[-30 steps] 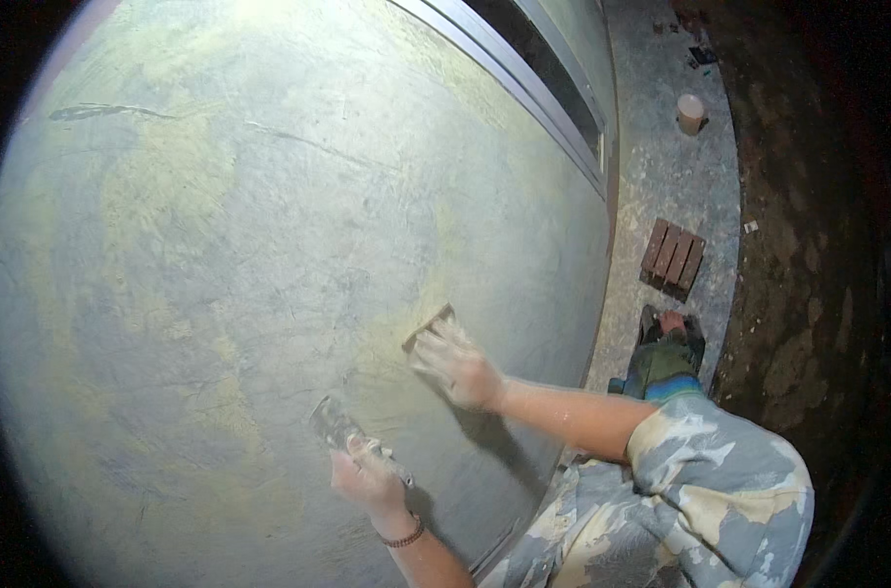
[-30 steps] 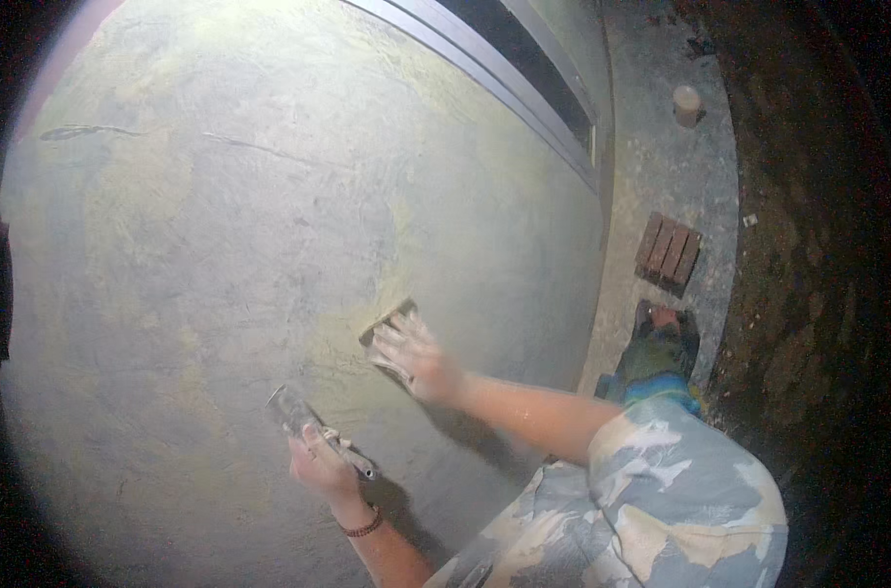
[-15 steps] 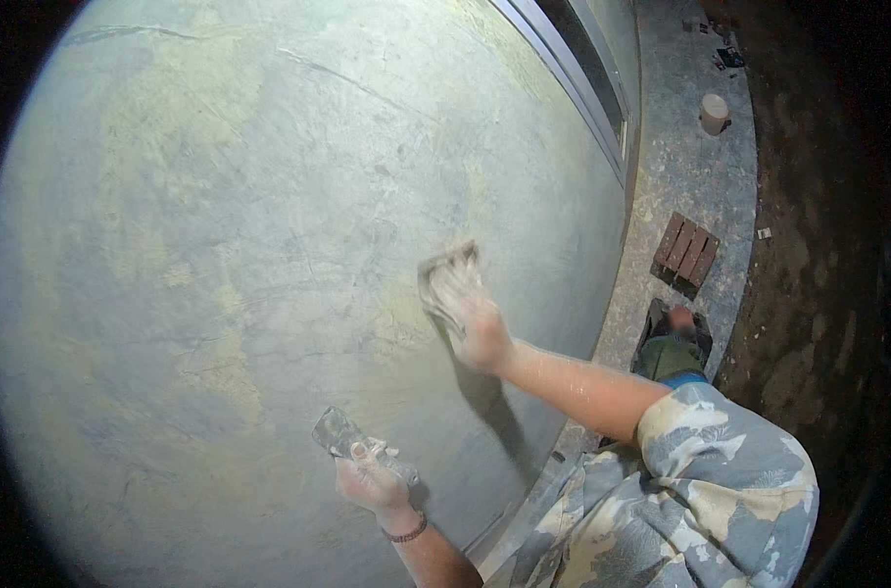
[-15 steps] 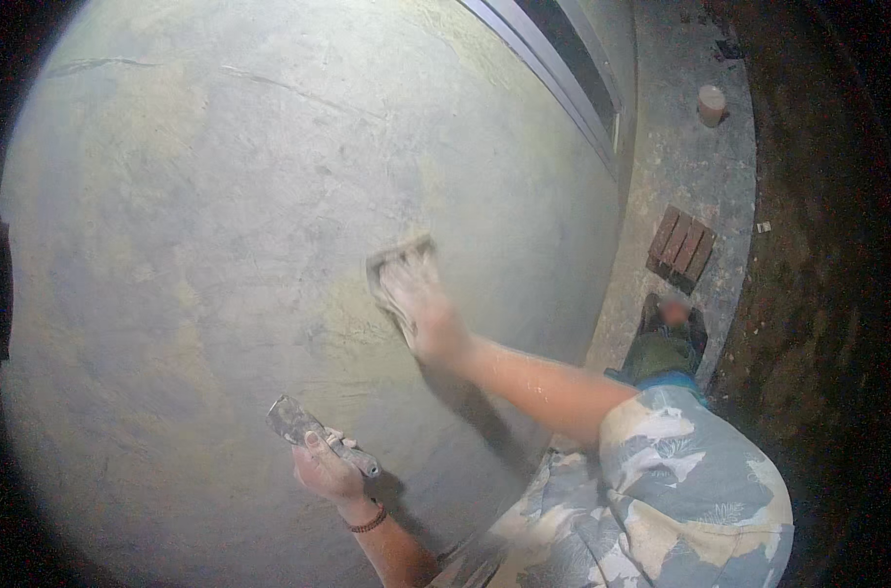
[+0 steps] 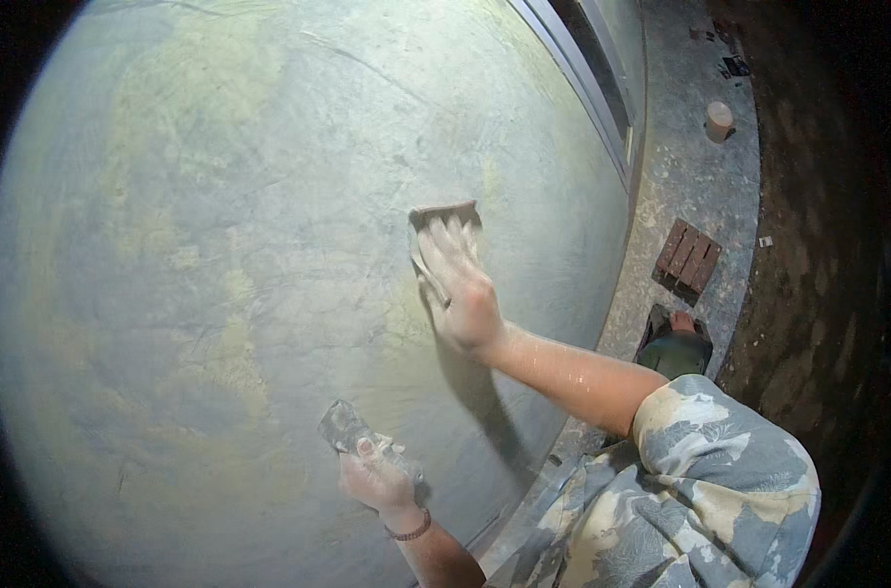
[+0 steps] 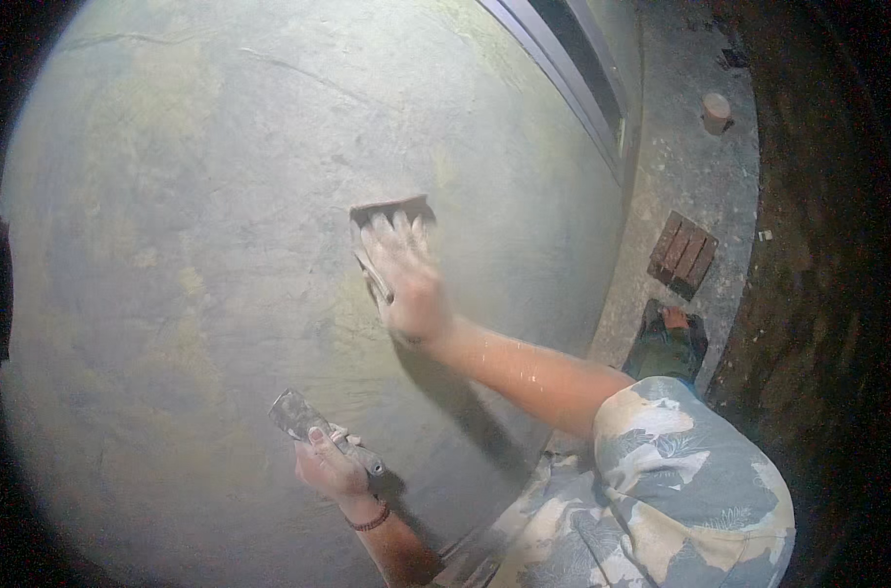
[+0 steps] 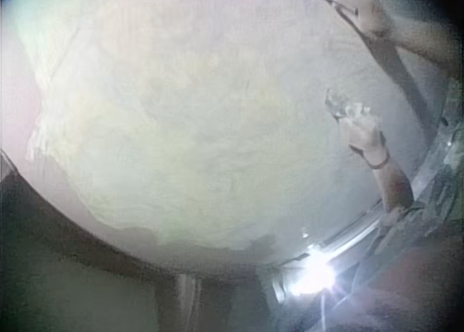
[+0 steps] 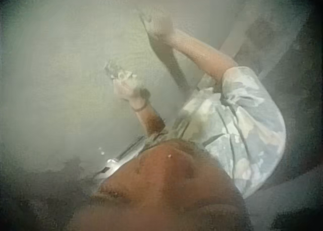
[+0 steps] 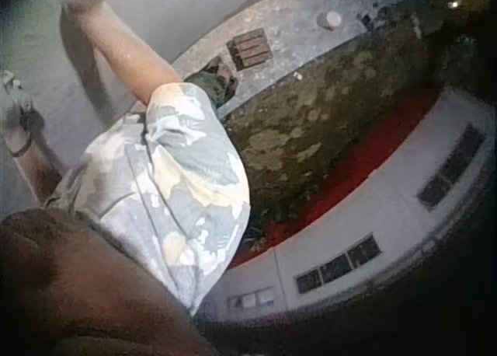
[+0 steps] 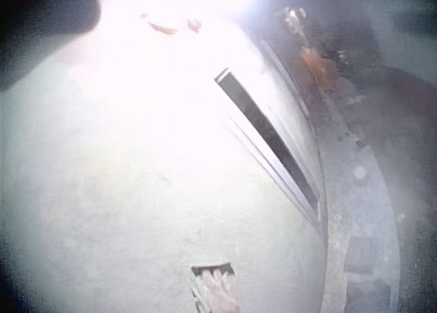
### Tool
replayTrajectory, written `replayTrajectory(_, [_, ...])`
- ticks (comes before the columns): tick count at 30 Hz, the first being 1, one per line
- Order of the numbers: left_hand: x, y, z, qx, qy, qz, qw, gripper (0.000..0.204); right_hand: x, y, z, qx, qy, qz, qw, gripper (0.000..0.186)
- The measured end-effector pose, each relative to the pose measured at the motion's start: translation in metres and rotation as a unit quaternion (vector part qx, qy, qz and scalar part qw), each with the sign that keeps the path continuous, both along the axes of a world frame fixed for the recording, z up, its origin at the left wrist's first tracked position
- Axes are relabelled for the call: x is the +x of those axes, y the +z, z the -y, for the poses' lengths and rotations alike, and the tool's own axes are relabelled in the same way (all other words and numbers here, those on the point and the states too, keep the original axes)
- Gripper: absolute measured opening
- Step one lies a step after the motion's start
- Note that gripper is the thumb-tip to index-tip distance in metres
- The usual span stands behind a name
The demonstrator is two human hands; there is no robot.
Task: The person applies and smooths plaster onto an exterior wall using a trowel and a smaller finishing tool. They repeatedly spread material, scrape excess, and refine the surface around a window frame.
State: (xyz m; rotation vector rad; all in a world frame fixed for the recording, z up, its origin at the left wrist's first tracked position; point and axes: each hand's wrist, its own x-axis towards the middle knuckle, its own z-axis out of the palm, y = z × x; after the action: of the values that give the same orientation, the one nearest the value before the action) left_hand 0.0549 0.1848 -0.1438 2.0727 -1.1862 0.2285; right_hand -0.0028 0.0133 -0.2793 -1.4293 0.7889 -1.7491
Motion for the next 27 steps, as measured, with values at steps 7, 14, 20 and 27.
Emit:
replayTrajectory(7, [0.004, 0.008, 0.002, 0.054, -0.015, 0.072, 0.996, 0.035, 0.002, -0.006, -0.015, -0.219, 0.093, -0.018, 0.971, 0.048])
replayTrajectory(14, [-0.004, 0.009, 0.007, 0.009, 0.015, 0.021, 1.0, 0.054, 0.0, 0.029, 0.013, -0.044, -0.002, 0.003, 0.999, 0.039])
replayTrajectory(20, [-0.001, 0.014, 0.007, 0.018, 0.005, -0.007, 1.0, 0.047, -0.011, 0.016, 0.013, -0.245, 0.101, -0.039, 0.963, 0.032])
replayTrajectory(27, [0.013, 0.003, -0.003, 0.03, -0.014, 0.071, 0.997, 0.04, -0.016, 0.066, 0.065, 0.044, -0.074, 0.021, 0.996, 0.034])
